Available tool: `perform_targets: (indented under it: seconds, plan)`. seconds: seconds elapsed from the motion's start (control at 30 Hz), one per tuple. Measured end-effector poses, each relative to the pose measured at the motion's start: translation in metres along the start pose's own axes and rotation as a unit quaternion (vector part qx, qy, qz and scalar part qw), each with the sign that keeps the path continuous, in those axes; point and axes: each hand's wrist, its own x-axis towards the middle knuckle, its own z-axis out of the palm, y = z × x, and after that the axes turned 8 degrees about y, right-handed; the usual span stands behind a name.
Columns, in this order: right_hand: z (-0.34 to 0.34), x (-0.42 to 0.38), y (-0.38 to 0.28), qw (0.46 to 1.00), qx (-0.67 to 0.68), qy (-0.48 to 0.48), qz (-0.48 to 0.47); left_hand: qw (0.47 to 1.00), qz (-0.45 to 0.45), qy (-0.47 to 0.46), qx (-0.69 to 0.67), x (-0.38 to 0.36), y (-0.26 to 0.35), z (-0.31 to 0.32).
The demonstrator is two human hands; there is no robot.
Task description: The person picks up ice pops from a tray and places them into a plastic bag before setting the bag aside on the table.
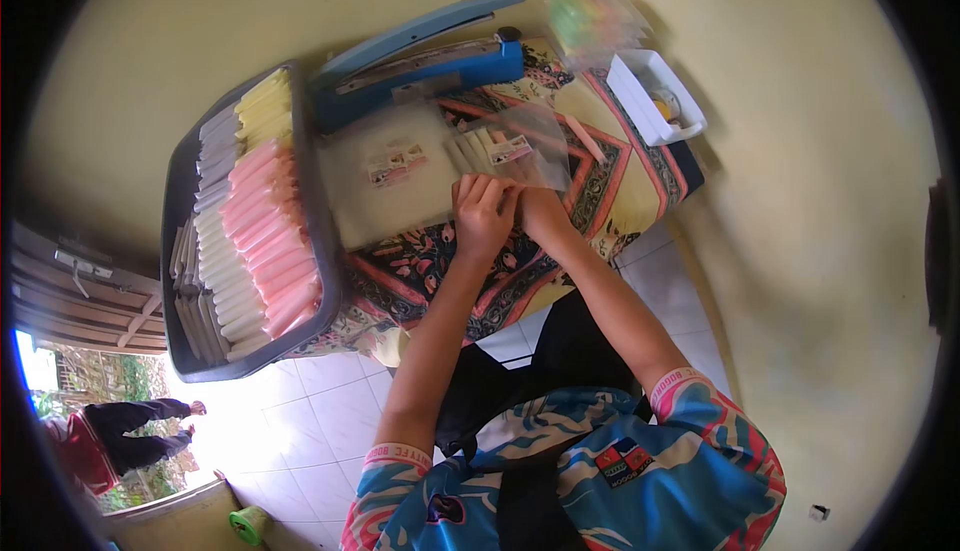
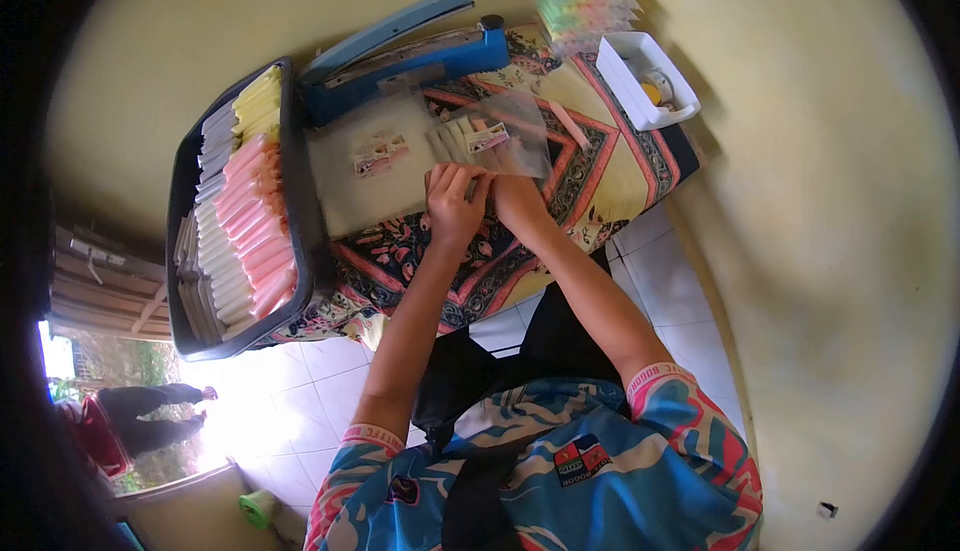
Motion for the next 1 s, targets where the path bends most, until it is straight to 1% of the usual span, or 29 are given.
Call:
perform_targets:
  seconds: [0.07,0.1,0.13,0.17,0.2,0.27,0.37,0.47,0.6,0.63,0.7,0.83,0.9,1.0]
  plan:
    - [0.009,0.003,0.001,0.980,-0.006,0.169,-0.106,1.000,0.003,0.003,0.002,0.000,0.000,0.000]
    - [0.002,0.004,-0.004,0.996,-0.006,0.081,-0.041,1.000,0.004,0.002,0.003,0.000,0.000,0.000]
    - [-0.013,0.006,-0.013,1.000,-0.006,-0.007,0.023,1.000,0.006,0.003,0.005,0.000,-0.001,0.000]
    - [-0.021,0.009,-0.018,0.992,-0.006,-0.096,0.086,1.000,0.007,0.004,0.008,0.001,-0.001,0.000]
    - [-0.020,0.009,-0.018,0.998,0.022,-0.032,0.044,1.000,0.005,0.003,0.008,0.001,-0.001,0.000]
    - [-0.018,0.010,-0.016,0.992,0.076,0.097,-0.040,1.000,0.001,0.002,0.005,0.002,0.001,-0.001]
    - [-0.009,0.013,-0.003,0.990,0.067,0.105,-0.058,1.000,0.008,0.001,0.010,0.003,0.002,-0.001]
    - [-0.017,0.012,-0.012,0.992,0.069,0.097,-0.042,1.000,0.006,0.000,0.006,0.001,0.000,0.001]
    - [-0.040,0.010,-0.030,0.995,0.039,-0.056,0.072,1.000,0.012,-0.005,0.008,0.003,0.002,0.000]
    - [-0.039,0.010,-0.029,0.992,0.028,-0.086,0.088,1.000,0.012,-0.006,0.008,0.003,0.002,0.000]
    - [-0.035,0.008,-0.023,0.990,0.007,-0.108,0.092,1.000,0.012,-0.009,0.007,0.002,0.002,0.000]
    - [-0.030,0.007,-0.021,0.998,-0.009,-0.051,0.048,1.000,0.005,-0.019,0.010,0.001,0.002,0.000]
    - [-0.037,0.010,-0.029,0.997,0.008,-0.050,0.064,1.000,0.005,-0.022,0.013,0.001,0.002,0.000]
    - [-0.052,0.015,-0.040,0.986,0.047,-0.099,0.127,1.000,0.009,-0.024,0.015,0.000,0.000,0.001]
